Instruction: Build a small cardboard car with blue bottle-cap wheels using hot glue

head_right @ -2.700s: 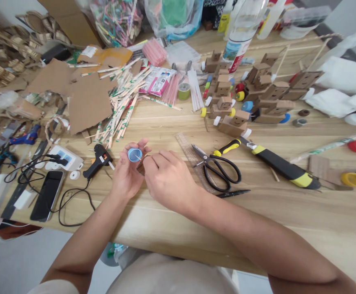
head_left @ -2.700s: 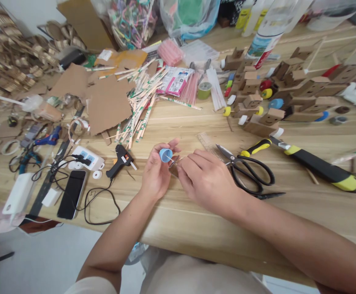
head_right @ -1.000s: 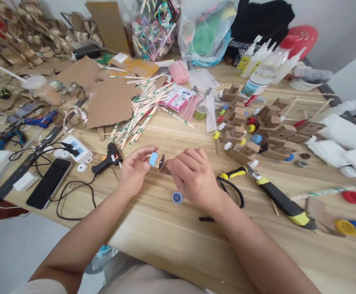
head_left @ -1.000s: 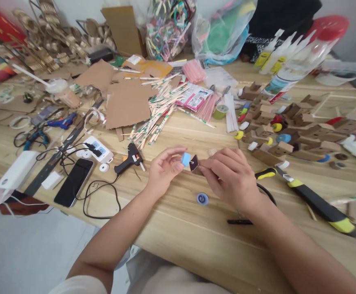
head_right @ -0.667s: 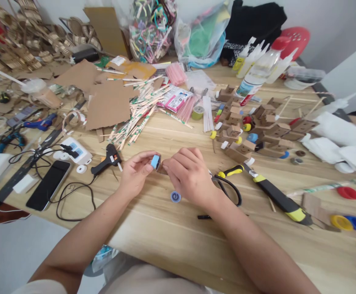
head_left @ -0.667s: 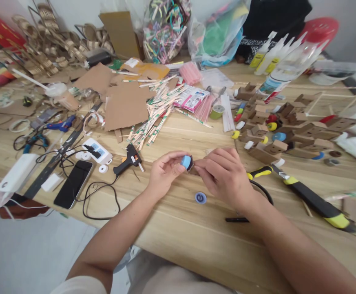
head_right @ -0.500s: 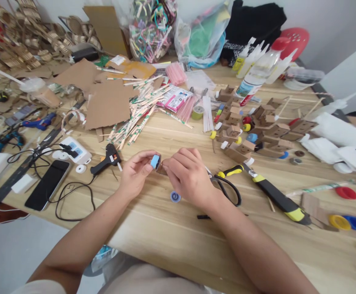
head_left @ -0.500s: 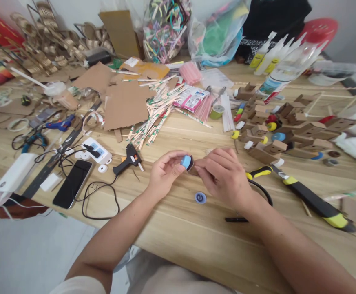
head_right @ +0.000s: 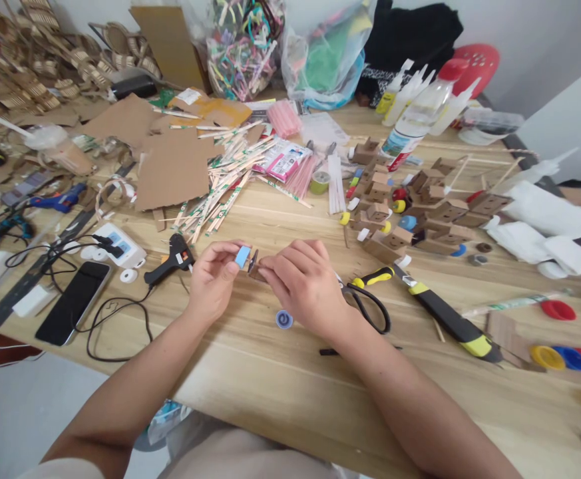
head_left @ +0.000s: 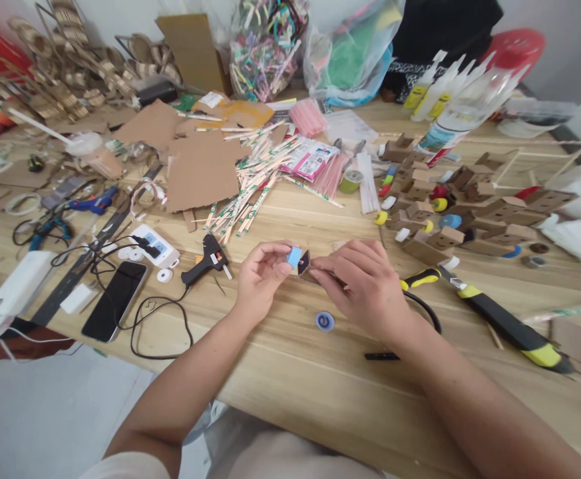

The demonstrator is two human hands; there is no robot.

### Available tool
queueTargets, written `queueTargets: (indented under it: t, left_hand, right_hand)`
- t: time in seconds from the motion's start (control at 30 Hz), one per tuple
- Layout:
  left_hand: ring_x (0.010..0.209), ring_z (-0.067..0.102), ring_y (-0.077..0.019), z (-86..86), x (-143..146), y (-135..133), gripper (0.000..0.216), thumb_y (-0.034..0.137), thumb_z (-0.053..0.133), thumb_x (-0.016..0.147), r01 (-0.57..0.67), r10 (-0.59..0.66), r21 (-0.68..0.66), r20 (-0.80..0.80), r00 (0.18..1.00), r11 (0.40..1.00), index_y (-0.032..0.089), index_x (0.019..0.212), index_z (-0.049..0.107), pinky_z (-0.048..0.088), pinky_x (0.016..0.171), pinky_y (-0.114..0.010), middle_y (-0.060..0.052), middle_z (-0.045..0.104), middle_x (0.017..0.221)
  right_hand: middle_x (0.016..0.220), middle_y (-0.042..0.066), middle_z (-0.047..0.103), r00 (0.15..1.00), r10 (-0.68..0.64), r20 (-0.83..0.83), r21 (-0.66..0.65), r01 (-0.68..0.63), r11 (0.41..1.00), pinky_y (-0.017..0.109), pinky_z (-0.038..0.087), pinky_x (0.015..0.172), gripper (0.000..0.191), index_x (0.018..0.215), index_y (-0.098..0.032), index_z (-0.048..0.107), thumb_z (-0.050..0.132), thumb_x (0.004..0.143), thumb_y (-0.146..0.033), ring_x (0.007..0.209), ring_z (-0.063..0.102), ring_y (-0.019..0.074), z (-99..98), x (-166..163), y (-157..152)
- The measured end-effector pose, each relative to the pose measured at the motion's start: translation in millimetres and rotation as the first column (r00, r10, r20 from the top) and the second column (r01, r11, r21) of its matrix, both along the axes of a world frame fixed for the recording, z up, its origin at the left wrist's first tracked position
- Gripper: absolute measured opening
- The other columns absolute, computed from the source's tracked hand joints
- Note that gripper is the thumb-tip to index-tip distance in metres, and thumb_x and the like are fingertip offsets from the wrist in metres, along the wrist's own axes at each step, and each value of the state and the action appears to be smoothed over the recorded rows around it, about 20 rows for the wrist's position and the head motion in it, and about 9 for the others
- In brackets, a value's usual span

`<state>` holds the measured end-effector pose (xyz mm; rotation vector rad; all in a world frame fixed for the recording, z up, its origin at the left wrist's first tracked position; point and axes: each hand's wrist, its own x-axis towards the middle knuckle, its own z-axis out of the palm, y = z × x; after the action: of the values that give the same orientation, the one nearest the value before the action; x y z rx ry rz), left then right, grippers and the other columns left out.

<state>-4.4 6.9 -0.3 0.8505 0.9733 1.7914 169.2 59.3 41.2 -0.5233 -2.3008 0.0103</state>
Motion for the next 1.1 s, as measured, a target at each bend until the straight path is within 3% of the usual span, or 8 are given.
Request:
queueTargets:
  t: [0.4,0.7,0.9,1.0,1.1]
  left_hand:
    - [0.092,0.078,-0.0235,1.5,0.7,-2.0,0.042,0.061,0.09,0.072,0.01,-0.011,-0.02,-0.067,0.998,1.0,0.022,0.081,0.077,0.06,0.087,-0.037,-0.009,0.082,0.094]
    - [0.086,0.074,-0.0177,0.6,-5.3,2.4,0.037,0.057,0.091,0.073,-0.072,0.079,0.046,-0.164,0.983,0.996,0.022,0.073,0.079,0.058,0.081,-0.028,-0.005,0.079,0.084]
    - [0.085,0.074,-0.019,2.8,-4.7,2.5,0.043,0.062,0.089,0.072,-0.085,0.09,0.032,-0.21,0.973,0.996,0.021,0.072,0.077,0.058,0.08,-0.031,-0.006,0.078,0.084]
    - [0.081,0.073,-0.0181,2.5,-2.9,2.7,0.046,0.065,0.09,0.069,-0.111,0.106,-0.021,-0.147,0.983,0.994,0.021,0.076,0.077,0.058,0.079,-0.031,-0.005,0.078,0.085]
    - [0.076,0.07,-0.0161,0.3,-1.8,3.3,0.053,0.068,0.091,0.063,-0.096,0.087,-0.117,-0.076,0.993,0.989,0.022,0.083,0.078,0.057,0.075,-0.029,-0.004,0.077,0.082]
  right_hand:
    - [0.07,-0.002,0.069,1.0,-0.017,0.0,0.048,0.017,0.999,0.035,0.037,0.07,0.022,0.084,-0.023,0.065,0.059,0.1,-0.009,0.068,0.058,0.0159,7.4,2.3,-0.9]
    - [0.068,-0.003,0.066,0.999,-0.036,0.037,0.082,0.033,0.996,0.034,0.037,0.073,0.024,0.083,-0.024,0.065,0.058,0.1,-0.009,0.069,0.057,0.0155,5.7,2.3,-1.9]
    - [0.067,-0.002,0.067,1.0,-0.022,0.014,0.099,0.021,0.995,0.034,0.037,0.072,0.025,0.082,-0.023,0.066,0.058,0.1,-0.009,0.068,0.058,0.0153,5.9,2.1,-1.4]
    - [0.066,-0.001,0.069,0.998,-0.06,-0.024,-0.037,0.059,0.998,0.034,0.04,0.07,0.024,0.079,-0.023,0.067,0.059,0.099,-0.013,0.065,0.06,0.0157,5.2,1.1,-1.6]
    - [0.068,0.001,0.072,0.989,-0.109,-0.095,-0.368,0.067,0.927,0.032,0.041,0.063,0.021,0.076,-0.023,0.07,0.062,0.095,-0.018,0.061,0.061,0.0156,4.0,-0.5,-1.1]
